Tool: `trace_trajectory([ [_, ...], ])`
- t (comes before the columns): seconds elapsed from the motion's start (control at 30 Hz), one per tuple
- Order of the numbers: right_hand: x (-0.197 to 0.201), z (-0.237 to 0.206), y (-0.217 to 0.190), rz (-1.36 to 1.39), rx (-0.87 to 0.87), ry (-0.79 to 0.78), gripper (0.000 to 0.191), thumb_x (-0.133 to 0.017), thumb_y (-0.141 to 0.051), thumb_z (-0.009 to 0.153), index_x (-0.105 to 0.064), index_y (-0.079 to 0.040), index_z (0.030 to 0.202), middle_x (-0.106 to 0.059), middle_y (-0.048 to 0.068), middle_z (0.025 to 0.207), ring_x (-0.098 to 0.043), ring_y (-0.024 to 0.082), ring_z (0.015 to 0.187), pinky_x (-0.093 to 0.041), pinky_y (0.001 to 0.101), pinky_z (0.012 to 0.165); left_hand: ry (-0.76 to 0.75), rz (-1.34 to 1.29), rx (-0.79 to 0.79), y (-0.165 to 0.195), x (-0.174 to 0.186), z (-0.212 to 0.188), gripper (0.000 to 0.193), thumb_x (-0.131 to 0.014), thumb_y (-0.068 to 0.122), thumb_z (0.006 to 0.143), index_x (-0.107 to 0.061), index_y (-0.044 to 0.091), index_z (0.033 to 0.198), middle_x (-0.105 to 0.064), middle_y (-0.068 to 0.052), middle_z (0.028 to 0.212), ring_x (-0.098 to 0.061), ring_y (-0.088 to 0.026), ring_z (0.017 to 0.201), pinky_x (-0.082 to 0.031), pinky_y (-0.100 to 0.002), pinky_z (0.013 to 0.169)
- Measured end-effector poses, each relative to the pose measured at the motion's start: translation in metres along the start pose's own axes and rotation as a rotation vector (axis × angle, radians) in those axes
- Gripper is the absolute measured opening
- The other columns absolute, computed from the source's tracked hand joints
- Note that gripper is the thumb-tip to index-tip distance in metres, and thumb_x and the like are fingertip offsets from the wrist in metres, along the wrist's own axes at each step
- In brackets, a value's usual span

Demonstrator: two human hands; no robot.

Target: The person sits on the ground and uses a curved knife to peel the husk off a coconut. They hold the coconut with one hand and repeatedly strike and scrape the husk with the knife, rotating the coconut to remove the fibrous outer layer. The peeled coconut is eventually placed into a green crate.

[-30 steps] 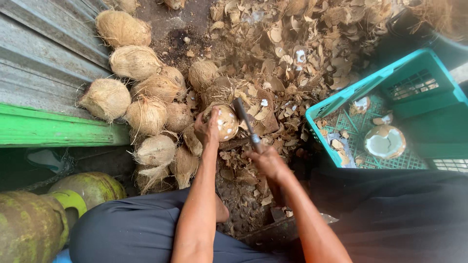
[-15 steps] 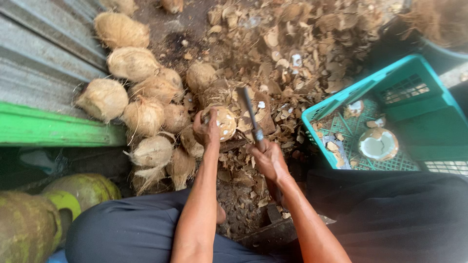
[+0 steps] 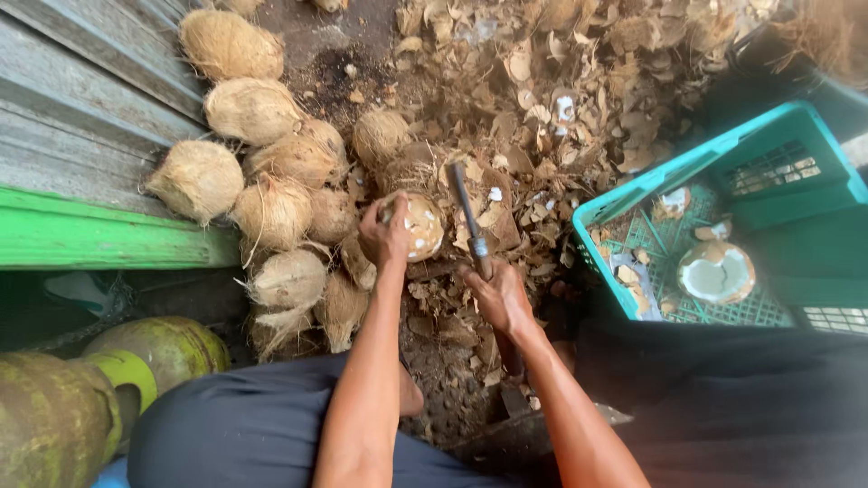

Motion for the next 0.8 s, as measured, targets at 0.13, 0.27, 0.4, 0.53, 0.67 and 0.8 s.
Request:
trace_trajectory([
  [0.13, -0.005, -0.003, -0.009, 0.167, 0.254, 0.176, 0.034, -0.060, -0.030, 0.103, -0.059, -0.006, 0.078, -0.054, -0.002, 0.058, -0.047, 0.011, 0.044, -0.043, 0.0346, 0.040, 0.094, 0.088, -0.011, 0.011, 0.004, -0.009, 0.067, -0.075, 0.063, 0.082, -0.066, 0.015, 0.128, -0.065, -0.014, 0.128, -0.066, -0.030, 0.108, -0.052, -0.051, 0.090],
  [0.27, -0.032, -0.001, 0.010, 0.065, -0.081, -0.013, 0.026, -0.054, -0.024, 0.103, -0.060, -0.008, 0.084, -0.055, -0.001, 0.057, -0.044, 0.014, 0.042, -0.040, 0.0375, 0.038, 0.071, 0.093, 0.127, 0.014, 0.009, -0.021, 0.058, -0.070, 0.059, 0.084, -0.071, 0.018, 0.124, -0.073, -0.013, 0.119, -0.071, -0.029, 0.104, -0.058, -0.049, 0.089],
  [0.4, -0.025, -0.004, 0.018, -0.031, -0.147, -0.110, 0.013, -0.058, -0.037, 0.101, -0.054, -0.025, 0.100, -0.044, 0.002, 0.052, -0.039, 0.016, 0.040, -0.039, 0.0357, 0.039, 0.070, 0.115, 0.030, 0.019, 0.014, -0.020, 0.050, -0.074, 0.059, 0.086, -0.076, 0.019, 0.115, -0.075, -0.009, 0.115, -0.068, -0.027, 0.104, -0.050, -0.050, 0.093],
  [0.53, -0.011, -0.004, 0.010, 0.045, 0.014, 0.026, 0.037, -0.060, -0.037, 0.105, -0.059, -0.004, 0.085, -0.047, -0.001, 0.057, -0.041, 0.012, 0.044, -0.040, 0.0341, 0.040, 0.146, 0.013, -0.009, 0.021, 0.010, -0.017, 0.052, -0.078, 0.056, 0.083, -0.068, 0.018, 0.117, -0.067, -0.010, 0.114, -0.064, -0.029, 0.099, -0.049, -0.051, 0.081],
  [0.67, -0.022, 0.003, 0.013, 0.090, 0.130, 0.147, 0.040, -0.061, -0.037, 0.104, -0.057, -0.007, 0.078, -0.048, 0.000, 0.057, -0.041, 0.013, 0.044, -0.040, 0.0357, 0.039, 0.122, 0.115, 0.126, 0.013, 0.001, -0.023, 0.049, -0.071, 0.060, 0.087, -0.069, 0.019, 0.114, -0.072, -0.010, 0.100, -0.066, -0.026, 0.087, -0.053, -0.048, 0.076],
  [0.8, -0.042, 0.018, 0.041, 0.088, -0.216, -0.068, 0.019, -0.058, -0.026, 0.096, -0.066, -0.012, 0.085, -0.059, 0.000, 0.062, -0.047, 0.014, 0.044, -0.041, 0.0390, 0.040, 0.144, 0.076, 0.087, 0.006, 0.004, -0.020, 0.053, -0.072, 0.061, 0.086, -0.067, 0.013, 0.109, -0.070, -0.008, 0.105, -0.065, -0.021, 0.090, -0.055, -0.047, 0.073],
])
Point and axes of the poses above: each hand's wrist, its own z-axis towards the middle knuckle, its own x-axis out of the back of the hand, y = z × x, the point moved 4 cm from there along z, towards the middle knuckle
